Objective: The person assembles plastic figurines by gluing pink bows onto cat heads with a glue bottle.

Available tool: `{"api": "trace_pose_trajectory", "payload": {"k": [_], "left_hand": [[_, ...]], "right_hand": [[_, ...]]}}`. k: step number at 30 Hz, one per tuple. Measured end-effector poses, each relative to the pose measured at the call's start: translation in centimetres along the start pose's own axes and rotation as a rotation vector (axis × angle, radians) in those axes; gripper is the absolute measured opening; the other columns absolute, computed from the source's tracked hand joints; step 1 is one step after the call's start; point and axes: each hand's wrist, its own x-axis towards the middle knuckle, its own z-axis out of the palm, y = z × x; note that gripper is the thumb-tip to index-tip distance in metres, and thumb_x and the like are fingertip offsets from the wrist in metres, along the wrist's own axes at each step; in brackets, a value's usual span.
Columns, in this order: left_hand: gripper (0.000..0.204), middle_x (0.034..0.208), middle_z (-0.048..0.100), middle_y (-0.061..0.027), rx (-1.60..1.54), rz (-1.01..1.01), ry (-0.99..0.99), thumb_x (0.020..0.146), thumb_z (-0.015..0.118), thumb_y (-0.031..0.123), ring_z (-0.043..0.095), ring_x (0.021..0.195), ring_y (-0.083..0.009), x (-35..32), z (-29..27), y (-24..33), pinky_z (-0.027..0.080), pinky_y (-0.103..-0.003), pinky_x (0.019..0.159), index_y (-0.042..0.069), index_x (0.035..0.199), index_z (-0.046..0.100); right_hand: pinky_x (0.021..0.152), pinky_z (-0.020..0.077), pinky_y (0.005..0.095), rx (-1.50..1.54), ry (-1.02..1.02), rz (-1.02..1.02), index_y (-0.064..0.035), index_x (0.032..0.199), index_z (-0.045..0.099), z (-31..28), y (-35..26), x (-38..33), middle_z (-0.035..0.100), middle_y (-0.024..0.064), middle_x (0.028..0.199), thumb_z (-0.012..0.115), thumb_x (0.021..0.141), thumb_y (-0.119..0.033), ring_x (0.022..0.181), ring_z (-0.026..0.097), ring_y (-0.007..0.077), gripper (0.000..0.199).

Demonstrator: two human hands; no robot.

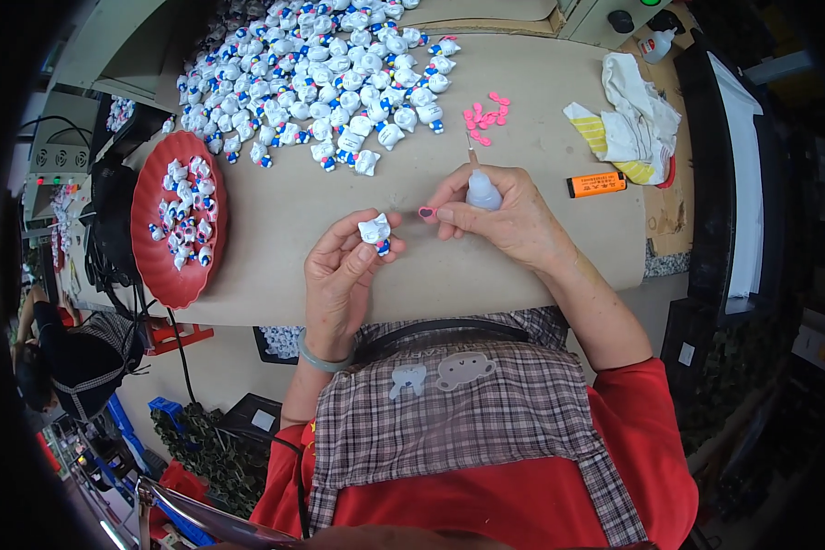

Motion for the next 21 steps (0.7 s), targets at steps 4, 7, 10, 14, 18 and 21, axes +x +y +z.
{"api": "trace_pose_trajectory", "payload": {"k": [4, 7, 10, 14, 18, 21], "left_hand": [[0.033, 0.115, 0.06, -0.0215, 0.029, 0.0, 0.004, 0.088, 0.057, 0.0, 0.064, 0.096, -0.0243, 0.0, 0.3, -0.1, 0.051, -0.031, 0.082, -0.004, 0.12, 0.053], [0.037, 0.114, 0.06, -0.0239, 0.087, 0.026, 0.008, 0.087, 0.061, 0.005, 0.065, 0.093, -0.0222, 0.0, 0.5, -0.2, 0.052, -0.028, 0.08, -0.004, 0.122, 0.053], [0.036, 0.113, 0.061, -0.0225, 0.098, 0.043, 0.031, 0.087, 0.061, 0.004, 0.064, 0.093, -0.0209, 0.1, 0.8, -0.3, 0.052, -0.028, 0.078, -0.005, 0.121, 0.053], [0.036, 0.112, 0.061, -0.0202, 0.195, 0.073, 0.04, 0.087, 0.061, 0.003, 0.064, 0.095, -0.0197, 0.0, 0.9, -0.6, 0.053, -0.029, 0.08, -0.007, 0.121, 0.053], [0.036, 0.113, 0.062, -0.0191, 0.243, 0.091, 0.034, 0.087, 0.061, 0.002, 0.063, 0.094, -0.019, -0.2, 0.9, -0.8, 0.053, -0.029, 0.081, -0.008, 0.121, 0.053], [0.036, 0.112, 0.062, -0.0187, 0.259, 0.084, 0.031, 0.087, 0.06, 0.001, 0.063, 0.094, -0.0189, -0.2, 0.9, -0.8, 0.053, -0.029, 0.081, -0.008, 0.121, 0.053]], "right_hand": [[0.066, 0.0516, 0.0265, 0.113, -0.043, -0.048, 0.0013, 0.088, 0.063, 0.5, 0.6, 0.0, 0.063, 0.0101, 0.089, 0.064, 0.083, -0.001, 0.072, 0.064, 0.0158, 0.006], [0.067, 0.052, 0.0256, 0.045, -0.071, -0.047, 0.0004, 0.092, 0.064, 0.6, 1.0, -0.1, 0.065, 0.0063, 0.081, 0.064, 0.084, -0.003, 0.073, 0.063, 0.0126, 0.009], [0.067, 0.0518, 0.0255, -0.006, -0.094, -0.065, -0.0007, 0.092, 0.063, 1.3, 0.4, -0.2, 0.064, 0.0045, 0.08, 0.066, 0.083, -0.003, 0.072, 0.063, 0.0116, 0.009], [0.065, 0.0519, 0.0261, -0.007, -0.07, -0.001, 0.0017, 0.09, 0.059, 2.2, -0.3, -0.5, 0.06, 0.0078, 0.085, 0.066, 0.08, 0.004, 0.073, 0.062, 0.0136, 0.013], [0.065, 0.0509, 0.0246, -0.128, -0.027, -0.055, 0.0006, 0.085, 0.055, 2.7, -0.6, -0.5, 0.062, 0.0079, 0.083, 0.067, 0.08, 0.004, 0.072, 0.061, 0.0117, 0.013], [0.065, 0.0503, 0.0241, -0.175, -0.003, -0.05, -0.0002, 0.083, 0.053, 2.7, -0.5, -0.5, 0.062, 0.0077, 0.081, 0.067, 0.079, 0.003, 0.07, 0.061, 0.0109, 0.014]]}}
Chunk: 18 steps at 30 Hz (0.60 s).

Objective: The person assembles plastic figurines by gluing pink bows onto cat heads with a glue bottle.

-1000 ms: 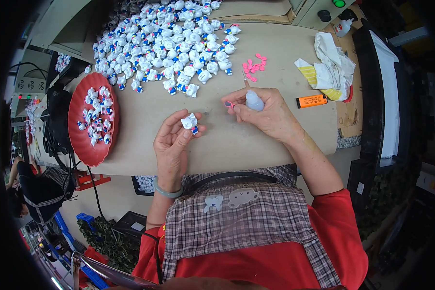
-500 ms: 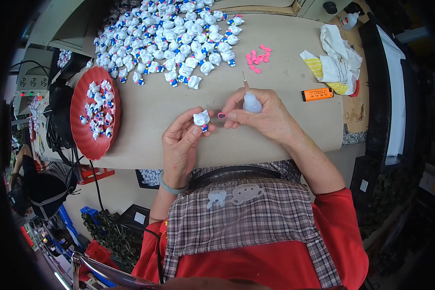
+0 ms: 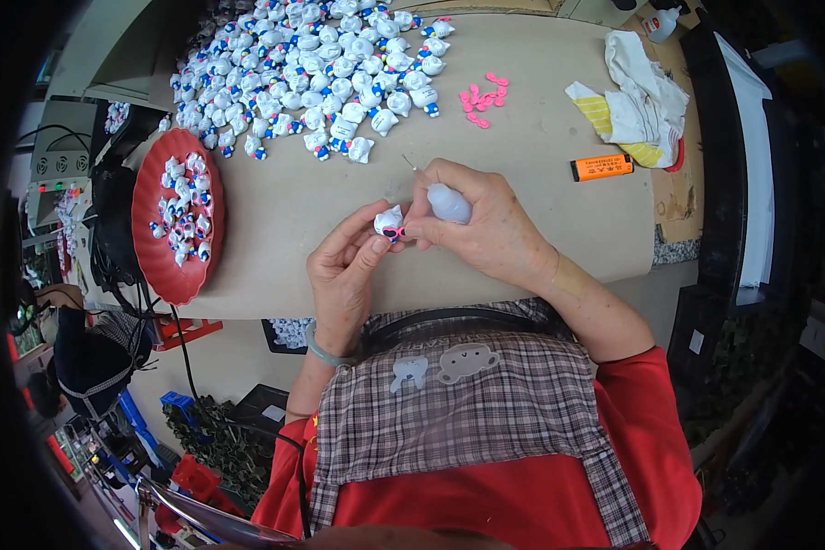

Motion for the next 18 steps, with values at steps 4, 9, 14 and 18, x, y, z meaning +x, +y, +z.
{"api": "trace_pose_trajectory", "payload": {"k": [4, 9, 14, 18], "left_hand": [[0.036, 0.112, 0.062, -0.0186, 0.027, 0.011, -0.009, 0.087, 0.06, 0.001, 0.063, 0.093, -0.0197, -0.1, 0.1, 0.1, 0.053, -0.029, 0.082, -0.008, 0.121, 0.053], [0.034, 0.115, 0.06, -0.0194, 0.174, 0.064, -0.045, 0.088, 0.059, 0.0, 0.062, 0.097, -0.0209, -0.1, 0.1, 0.0, 0.052, -0.031, 0.086, -0.007, 0.12, 0.053], [0.032, 0.115, 0.06, -0.0194, 0.271, 0.152, -0.046, 0.088, 0.059, -0.002, 0.061, 0.1, -0.0213, 0.0, 0.3, -0.3, 0.051, -0.032, 0.089, -0.007, 0.119, 0.053], [0.029, 0.114, 0.06, -0.0187, 0.24, 0.16, -0.003, 0.087, 0.058, -0.005, 0.061, 0.102, -0.0206, 0.0, 0.6, -0.6, 0.051, -0.032, 0.089, -0.007, 0.116, 0.053]], "right_hand": [[0.064, 0.05, 0.0239, -0.009, 0.018, 0.014, -0.0006, 0.082, 0.052, 0.0, 0.1, 0.0, 0.062, 0.0072, 0.08, 0.067, 0.08, 0.003, 0.069, 0.06, 0.0101, 0.016], [0.062, 0.0504, 0.0273, -0.061, 0.079, 0.02, -0.0014, 0.084, 0.053, 0.3, 0.7, -0.2, 0.063, 0.0061, 0.076, 0.069, 0.079, -0.004, 0.068, 0.063, 0.012, 0.017], [0.063, 0.05, 0.0326, -0.263, 0.17, -0.05, -0.0018, 0.086, 0.053, 0.9, 1.4, -0.4, 0.064, 0.0117, 0.078, 0.069, 0.078, -0.008, 0.07, 0.066, 0.0226, 0.019], [0.063, 0.0511, 0.0255, -0.369, 0.208, -0.134, -0.0012, 0.085, 0.054, 1.3, 1.3, -0.6, 0.064, 0.0061, 0.078, 0.07, 0.077, 0.001, 0.071, 0.063, 0.0112, 0.018]]}}
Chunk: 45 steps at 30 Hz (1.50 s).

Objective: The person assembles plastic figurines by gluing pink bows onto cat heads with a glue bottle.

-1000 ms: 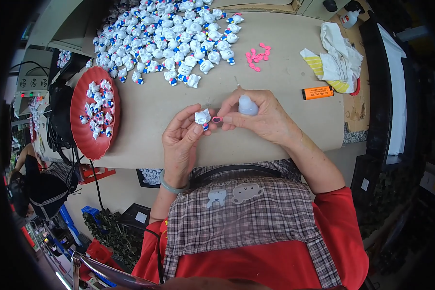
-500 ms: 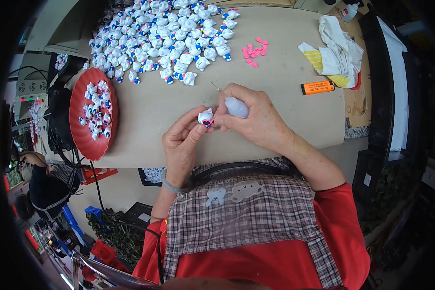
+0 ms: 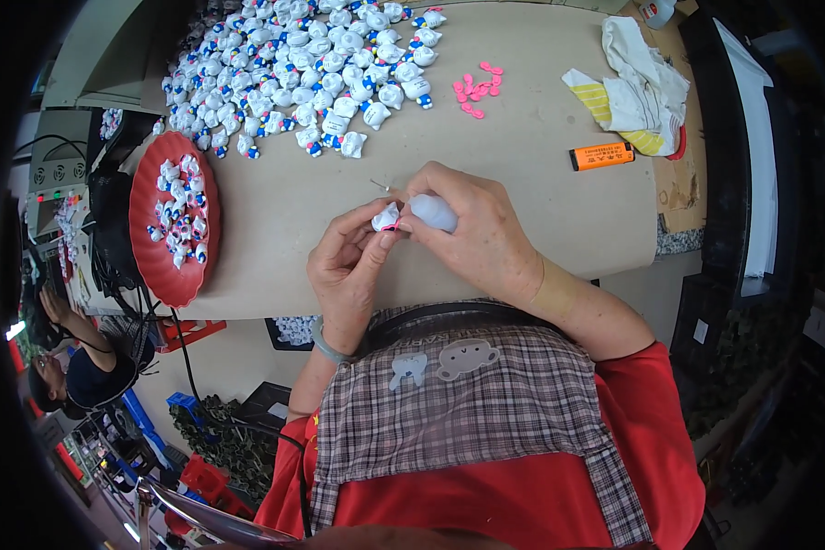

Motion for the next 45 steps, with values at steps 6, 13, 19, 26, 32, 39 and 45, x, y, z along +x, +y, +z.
{"api": "trace_pose_trajectory", "payload": {"k": [6, 13, 19, 26, 32, 39, 45], "left_hand": [[0.027, 0.114, 0.06, -0.0178, 0.051, 0.033, -0.002, 0.088, 0.058, -0.005, 0.06, 0.103, -0.0183, -0.1, 0.2, 0.1, 0.049, -0.03, 0.089, -0.006, 0.114, 0.053], [0.026, 0.115, 0.061, -0.0192, 0.037, 0.04, 0.012, 0.086, 0.059, -0.004, 0.06, 0.107, -0.0233, -0.2, 0.2, 0.0, 0.05, -0.031, 0.088, -0.004, 0.112, 0.057], [0.024, 0.114, 0.061, -0.0184, 0.043, 0.031, 0.023, 0.087, 0.059, -0.002, 0.06, 0.105, -0.0219, -0.2, -0.1, -0.6, 0.049, -0.032, 0.09, -0.004, 0.111, 0.057], [0.025, 0.113, 0.061, -0.0194, -0.106, -0.014, -0.011, 0.09, 0.056, 0.0, 0.06, 0.103, -0.0223, 0.0, -0.7, -0.4, 0.048, -0.033, 0.091, -0.004, 0.115, 0.054], [0.032, 0.115, 0.058, -0.0242, -0.448, -0.16, -0.042, 0.092, 0.054, 0.008, 0.062, 0.099, -0.0244, 0.5, -1.4, 0.7, 0.052, -0.033, 0.086, -0.002, 0.122, 0.05], [0.037, 0.116, 0.057, -0.0255, -0.877, -0.368, -0.047, 0.093, 0.054, 0.011, 0.063, 0.094, -0.0226, 0.5, -2.0, 0.7, 0.054, -0.03, 0.084, -0.001, 0.127, 0.047], [0.034, 0.109, 0.06, -0.0193, -0.895, -0.349, -0.085, 0.092, 0.056, 0.011, 0.061, 0.094, -0.0204, 0.6, -2.2, -0.1, 0.053, -0.027, 0.082, -0.003, 0.123, 0.049]], "right_hand": [[0.064, 0.0489, 0.0365, -0.016, 0.041, -0.047, -0.003, 0.086, 0.054, 0.2, 0.0, -0.3, 0.061, 0.0119, 0.079, 0.072, 0.075, -0.01, 0.074, 0.063, 0.0318, 0.022], [0.063, 0.049, 0.0368, -0.079, 0.06, -0.099, -0.0028, 0.086, 0.054, 0.2, 0.1, -0.2, 0.061, 0.0114, 0.079, 0.073, 0.074, -0.011, 0.073, 0.063, 0.0316, 0.023], [0.061, 0.05, 0.0351, 0.055, 0.035, 0.05, -0.0026, 0.087, 0.054, 1.0, 0.7, 0.0, 0.063, 0.0123, 0.077, 0.073, 0.075, -0.011, 0.069, 0.065, 0.0273, 0.024], [0.059, 0.0513, 0.0299, 0.158, -0.016, 0.107, -0.0028, 0.088, 0.053, 0.9, 0.5, 0.5, 0.065, 0.0095, 0.076, 0.074, 0.074, -0.009, 0.065, 0.066, 0.0184, 0.026], [0.056, 0.0483, 0.0241, 0.403, -0.073, 0.099, -0.0037, 0.087, 0.054, 0.1, 0.3, 0.8, 0.06, 0.0033, 0.073, 0.072, 0.078, -0.007, 0.062, 0.06, 0.0106, 0.02], [0.053, 0.0448, 0.021, 0.726, -0.082, 0.256, -0.0036, 0.089, 0.055, -1.3, 1.5, 0.4, 0.056, 0.0018, 0.073, 0.065, 0.085, -0.009, 0.06, 0.054, 0.0076, 0.012], [0.053, 0.0449, 0.0224, 0.851, -0.112, 0.277, -0.0036, 0.09, 0.055, -1.5, 2.3, 0.4, 0.056, 0.0034, 0.075, 0.063, 0.087, -0.011, 0.06, 0.053, 0.0086, 0.011]]}}
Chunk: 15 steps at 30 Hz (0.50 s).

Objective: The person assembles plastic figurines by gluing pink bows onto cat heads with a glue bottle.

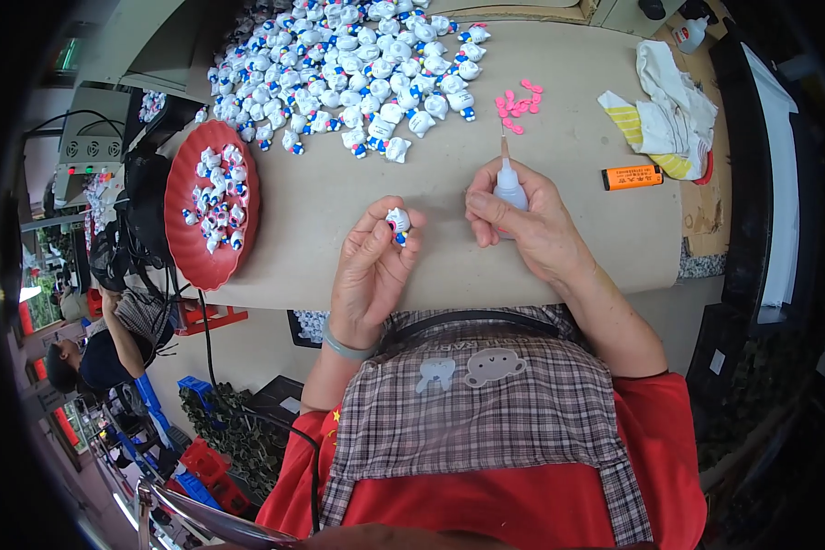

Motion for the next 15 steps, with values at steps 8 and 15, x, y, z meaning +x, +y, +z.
{"api": "trace_pose_trajectory", "payload": {"k": [8, 15], "left_hand": [[0.041, 0.102, 0.06, -0.0131, 0.092, 0.012, 0.065, 0.09, 0.059, 0.01, 0.059, 0.099, -0.0183, 0.0, 1.8, -0.3, 0.05, -0.025, 0.081, -0.006, 0.126, 0.046], [0.047, 0.102, 0.061, -0.0144, 0.186, 0.008, -0.015, 0.09, 0.062, 0.015, 0.059, 0.088, -0.016, -0.5, 1.2, 0.2, 0.049, -0.024, 0.078, -0.001, 0.13, 0.044]], "right_hand": [[0.053, 0.0434, 0.0229, 0.081, 0.01, -0.014, -0.0041, 0.09, 0.055, -0.9, -0.3, 0.1, 0.058, 0.0044, 0.077, 0.063, 0.087, -0.012, 0.06, 0.054, 0.0096, 0.011], [0.061, 0.0473, 0.0288, -0.615, 0.201, -0.294, -0.0025, 0.092, 0.059, -3.2, -4.6, -1.7, 0.062, 0.0069, 0.086, 0.065, 0.082, -0.005, 0.072, 0.06, 0.014, 0.011]]}}
